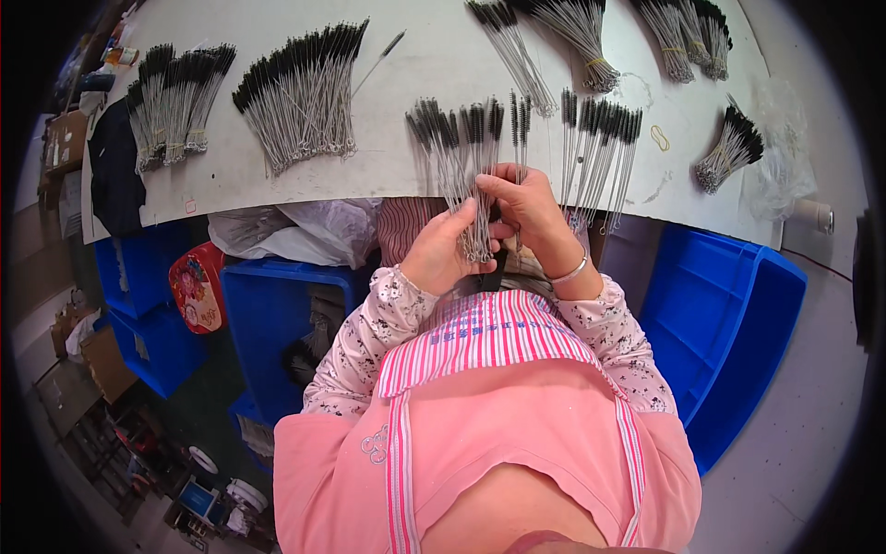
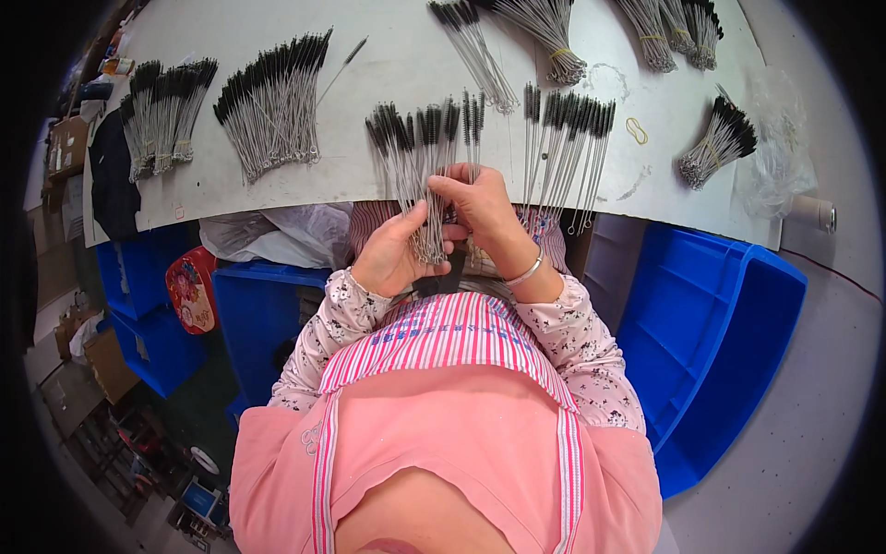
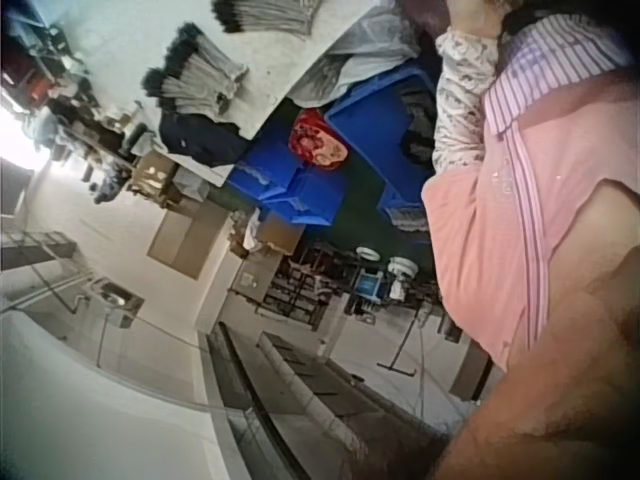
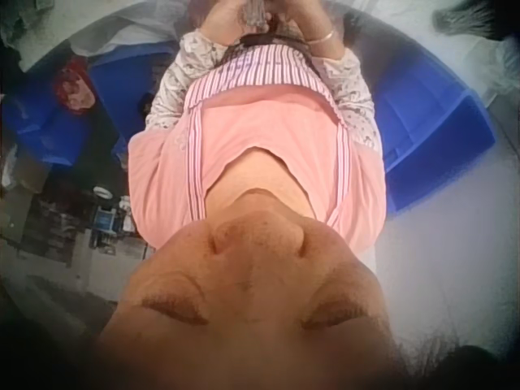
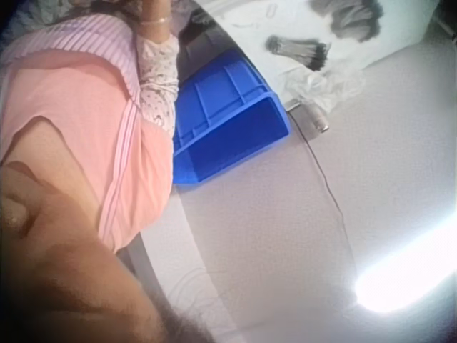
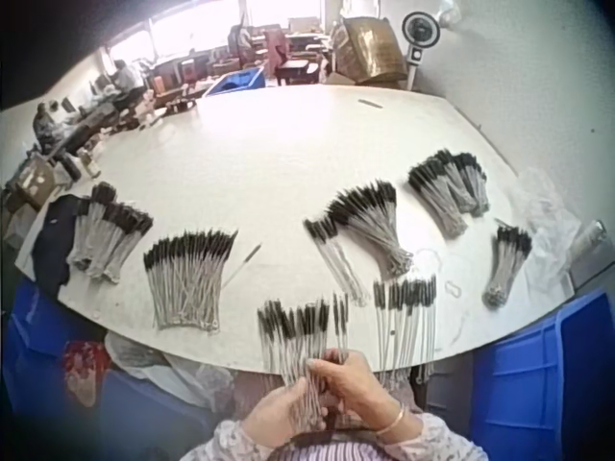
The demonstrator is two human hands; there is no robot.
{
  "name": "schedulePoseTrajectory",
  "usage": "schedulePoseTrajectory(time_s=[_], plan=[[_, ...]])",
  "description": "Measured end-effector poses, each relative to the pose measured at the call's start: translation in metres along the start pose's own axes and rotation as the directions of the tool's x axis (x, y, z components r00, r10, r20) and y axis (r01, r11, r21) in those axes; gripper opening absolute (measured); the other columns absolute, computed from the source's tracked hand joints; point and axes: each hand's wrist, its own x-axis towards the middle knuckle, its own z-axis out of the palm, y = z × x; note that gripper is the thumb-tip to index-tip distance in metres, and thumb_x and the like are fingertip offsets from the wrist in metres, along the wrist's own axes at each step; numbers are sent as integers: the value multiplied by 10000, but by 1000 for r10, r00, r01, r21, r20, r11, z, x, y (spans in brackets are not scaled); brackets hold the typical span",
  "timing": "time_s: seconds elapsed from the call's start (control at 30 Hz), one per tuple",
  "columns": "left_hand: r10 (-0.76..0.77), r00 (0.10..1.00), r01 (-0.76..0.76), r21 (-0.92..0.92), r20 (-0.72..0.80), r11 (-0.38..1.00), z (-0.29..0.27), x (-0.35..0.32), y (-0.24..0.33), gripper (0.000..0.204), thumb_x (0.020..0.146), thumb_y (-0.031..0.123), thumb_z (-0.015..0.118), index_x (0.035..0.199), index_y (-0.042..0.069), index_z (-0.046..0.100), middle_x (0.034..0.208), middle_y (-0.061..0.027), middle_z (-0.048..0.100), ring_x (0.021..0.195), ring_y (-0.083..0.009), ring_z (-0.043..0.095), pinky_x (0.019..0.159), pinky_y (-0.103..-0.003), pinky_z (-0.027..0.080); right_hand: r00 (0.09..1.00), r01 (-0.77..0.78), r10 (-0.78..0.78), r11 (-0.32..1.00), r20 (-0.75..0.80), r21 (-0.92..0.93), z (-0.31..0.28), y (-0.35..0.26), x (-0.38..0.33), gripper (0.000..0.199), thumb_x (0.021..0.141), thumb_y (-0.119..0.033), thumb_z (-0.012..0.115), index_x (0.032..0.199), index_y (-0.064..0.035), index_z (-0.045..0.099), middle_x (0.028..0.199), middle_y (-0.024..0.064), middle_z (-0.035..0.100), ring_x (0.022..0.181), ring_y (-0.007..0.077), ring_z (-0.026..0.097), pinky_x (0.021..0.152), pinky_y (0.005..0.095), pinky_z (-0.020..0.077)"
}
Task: The person sorts and bundles small metal wire brushes at a workbench. They pick up individual brushes, align them into groups, and place the bundles on the table. The person also moves a blue bin and places a bundle of brushes into it.
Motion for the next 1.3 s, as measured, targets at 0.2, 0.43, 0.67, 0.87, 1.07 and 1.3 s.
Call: schedulePoseTrajectory(time_s=[0.2, 0.43, 0.67, 0.87, 1.07, 1.3], plan=[[44, 981, -44, 4, -187, 999, 16, -6, -3, 308, 958, 357, 379, 1147, 131, 471, 1006, -92, 613, 860, -178, 606, 683, -365, 519, 1000, -16, 19, 992, -20, 123, 5, 2, -2, 228, 757, -116, 682, 888, 38, 576, 743, 61, 601, 556, 120, 557, 446, 232, 456], [129, 981, -140, -63, -144, 988, 13, -8, -8, 348, 960, 371, 363, 1184, 120, 452, 1026, -105, 601, 830, -178, 604, 649, -331, 523, 995, 62, -57, 997, -81, 56, 1, 6, 0, 270, 754, -117, 672, 936, 53, 570, 778, 90, 626, 619, 125, 591, 435, 239, 486], [187, 977, -194, -74, -98, 978, 4, -2, -19, 397, 956, 419, 346, 1215, 131, 434, 966, -72, 597, 740, -141, 570, 536, -257, 448, 985, 154, -158, 986, -70, -63, 7, 15, 10, 338, 746, -73, 684, 1017, 58, 528, 796, 75, 620, 653, 115, 585, 525, 222, 481], [226, 963, -235, -47, -148, 971, 13, -6, -16, 418, 946, 442, 350, 1264, 176, 403, 995, -64, 594, 762, -144, 590, 550, -254, 472, 969, 214, -218, 976, -119, -42, 9, 12, 10, 312, 694, -36, 662, 956, 84, 543, 738, 86, 618, 614, 115, 577, 537, 233, 457], [255, 957, -254, 25, -141, 967, 17, -8, -15, 397, 948, 389, 387, 1287, 183, 376, 1015, -67, 595, 824, -173, 625, 612, -291, 527, 969, 222, -219, 975, -113, 17, 12, 11, 7, 274, 715, -66, 653, 935, 61, 550, 707, 76, 604, 573, 128, 580, 509, 230, 454], [283, 947, -289, -20, -149, 957, 15, -8, -18, 396, 951, 336, 409, 1300, 160, 345, 1042, -81, 594, 835, -195, 633, 639, -318, 544, 970, 187, -208, 969, -126, -163, 7, 13, 8, 282, 756, -162, 681, 916, 46, 578, 709, 70, 610, 556, 134, 580, 474, 243, 446]])
